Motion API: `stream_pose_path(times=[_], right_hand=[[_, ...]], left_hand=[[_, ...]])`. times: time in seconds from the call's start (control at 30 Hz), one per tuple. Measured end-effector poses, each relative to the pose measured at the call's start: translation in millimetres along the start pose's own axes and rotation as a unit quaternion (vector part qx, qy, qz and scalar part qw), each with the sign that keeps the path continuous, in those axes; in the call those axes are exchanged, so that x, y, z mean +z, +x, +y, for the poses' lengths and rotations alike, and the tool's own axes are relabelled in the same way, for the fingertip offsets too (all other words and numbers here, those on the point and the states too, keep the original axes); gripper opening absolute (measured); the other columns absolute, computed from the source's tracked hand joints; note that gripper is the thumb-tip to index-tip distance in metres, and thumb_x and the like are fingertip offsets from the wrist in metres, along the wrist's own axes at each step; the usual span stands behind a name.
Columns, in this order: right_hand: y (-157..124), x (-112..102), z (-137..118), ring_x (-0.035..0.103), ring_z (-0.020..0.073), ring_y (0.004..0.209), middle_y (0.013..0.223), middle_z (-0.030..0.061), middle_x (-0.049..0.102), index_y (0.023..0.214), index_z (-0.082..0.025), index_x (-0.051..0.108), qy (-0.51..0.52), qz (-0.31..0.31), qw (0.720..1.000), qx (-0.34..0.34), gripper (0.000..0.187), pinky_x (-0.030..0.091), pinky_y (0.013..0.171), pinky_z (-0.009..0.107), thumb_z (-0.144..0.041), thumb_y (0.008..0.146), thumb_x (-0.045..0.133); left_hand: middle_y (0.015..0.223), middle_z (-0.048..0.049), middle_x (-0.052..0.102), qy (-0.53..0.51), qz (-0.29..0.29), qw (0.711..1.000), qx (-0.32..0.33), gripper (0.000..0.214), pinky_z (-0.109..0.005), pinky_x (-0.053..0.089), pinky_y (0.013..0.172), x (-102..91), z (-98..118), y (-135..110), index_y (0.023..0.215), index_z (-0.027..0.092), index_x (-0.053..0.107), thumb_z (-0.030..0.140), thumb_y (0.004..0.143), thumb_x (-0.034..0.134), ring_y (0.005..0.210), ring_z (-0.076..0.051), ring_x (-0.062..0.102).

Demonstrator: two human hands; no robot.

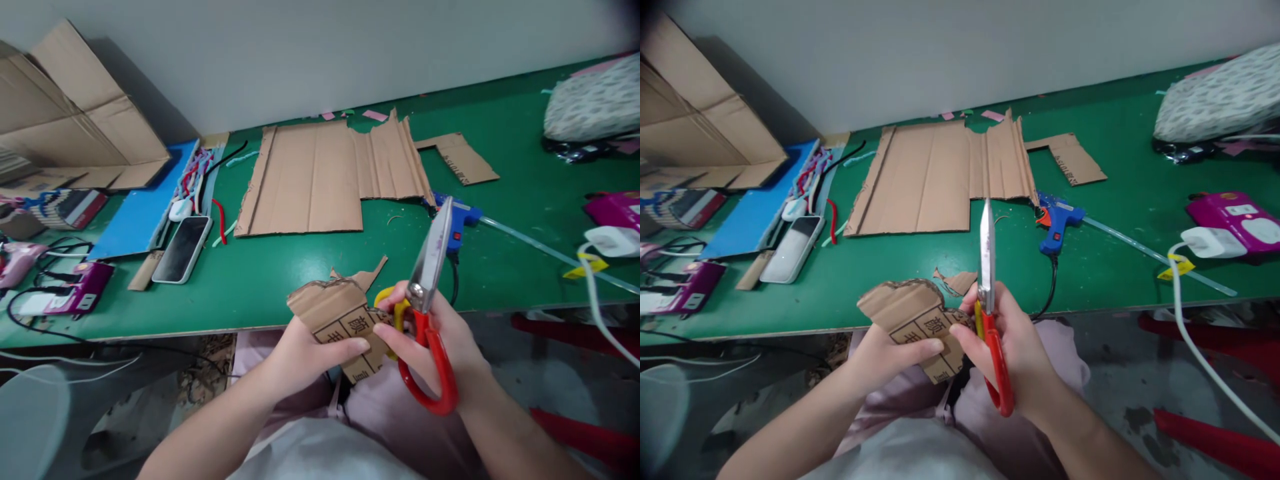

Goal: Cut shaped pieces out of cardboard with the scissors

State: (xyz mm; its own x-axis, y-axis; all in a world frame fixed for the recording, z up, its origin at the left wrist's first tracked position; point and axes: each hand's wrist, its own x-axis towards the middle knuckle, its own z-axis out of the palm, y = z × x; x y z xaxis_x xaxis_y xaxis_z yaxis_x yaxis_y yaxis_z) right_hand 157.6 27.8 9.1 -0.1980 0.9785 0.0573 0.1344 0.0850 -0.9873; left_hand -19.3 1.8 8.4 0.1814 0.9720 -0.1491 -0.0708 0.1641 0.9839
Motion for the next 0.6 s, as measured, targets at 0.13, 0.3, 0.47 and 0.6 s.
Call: stream_pose_path(times=[0.13, 0.3, 0.47, 0.6], right_hand=[[-6.1, -2.9, 10.2, 0.059, 0.0083, 0.072, 0.083, -0.0056, 0.056, 0.091, -0.030, 0.050, 0.038, 0.000, 0.999, 0.023, 0.029, 0.051, 0.068, 0.016, -0.013, 0.074, 0.065], [-11.2, -2.5, 13.7, 0.058, 0.0075, 0.074, 0.085, -0.0063, 0.056, 0.092, -0.031, 0.050, 0.069, -0.004, 0.997, 0.046, 0.029, 0.049, 0.070, 0.013, -0.015, 0.075, 0.067], [-13.4, -2.6, 12.4, 0.057, 0.0068, 0.071, 0.085, -0.0069, 0.057, 0.093, -0.032, 0.050, 0.063, 0.004, 0.996, 0.056, 0.030, 0.049, 0.066, 0.012, -0.015, 0.075, 0.067], [-15.1, -3.2, 13.2, 0.057, 0.0068, 0.072, 0.085, -0.0070, 0.056, 0.093, -0.032, 0.049, 0.052, 0.011, 0.997, 0.050, 0.032, 0.049, 0.067, 0.011, -0.014, 0.075, 0.068]], left_hand=[[0.108, -0.0042, 0.071, -0.009, 0.054, 0.993, 0.100, 0.039, -0.028, 0.055, 0.082, -1.5, 4.0, 3.1, 0.116, 0.025, 0.062, 0.020, 0.078, 0.068, 0.097, -0.020, 0.067], [0.101, 0.0009, 0.070, -0.037, 0.129, 0.973, 0.188, 0.032, -0.019, 0.053, 0.078, 4.7, 2.8, 7.8, 0.115, 0.029, 0.061, 0.022, 0.084, 0.061, 0.089, -0.012, 0.066], [0.094, 0.0034, 0.069, -0.025, 0.170, 0.964, 0.203, 0.023, -0.013, 0.051, 0.072, 11.0, -1.4, 10.3, 0.106, 0.029, 0.064, 0.019, 0.086, 0.059, 0.081, -0.007, 0.065], [0.097, 0.0001, 0.069, -0.011, 0.187, 0.961, 0.205, 0.019, -0.018, 0.052, 0.072, 12.7, -1.7, 10.7, 0.104, 0.026, 0.064, 0.021, 0.087, 0.057, 0.084, -0.011, 0.066]])
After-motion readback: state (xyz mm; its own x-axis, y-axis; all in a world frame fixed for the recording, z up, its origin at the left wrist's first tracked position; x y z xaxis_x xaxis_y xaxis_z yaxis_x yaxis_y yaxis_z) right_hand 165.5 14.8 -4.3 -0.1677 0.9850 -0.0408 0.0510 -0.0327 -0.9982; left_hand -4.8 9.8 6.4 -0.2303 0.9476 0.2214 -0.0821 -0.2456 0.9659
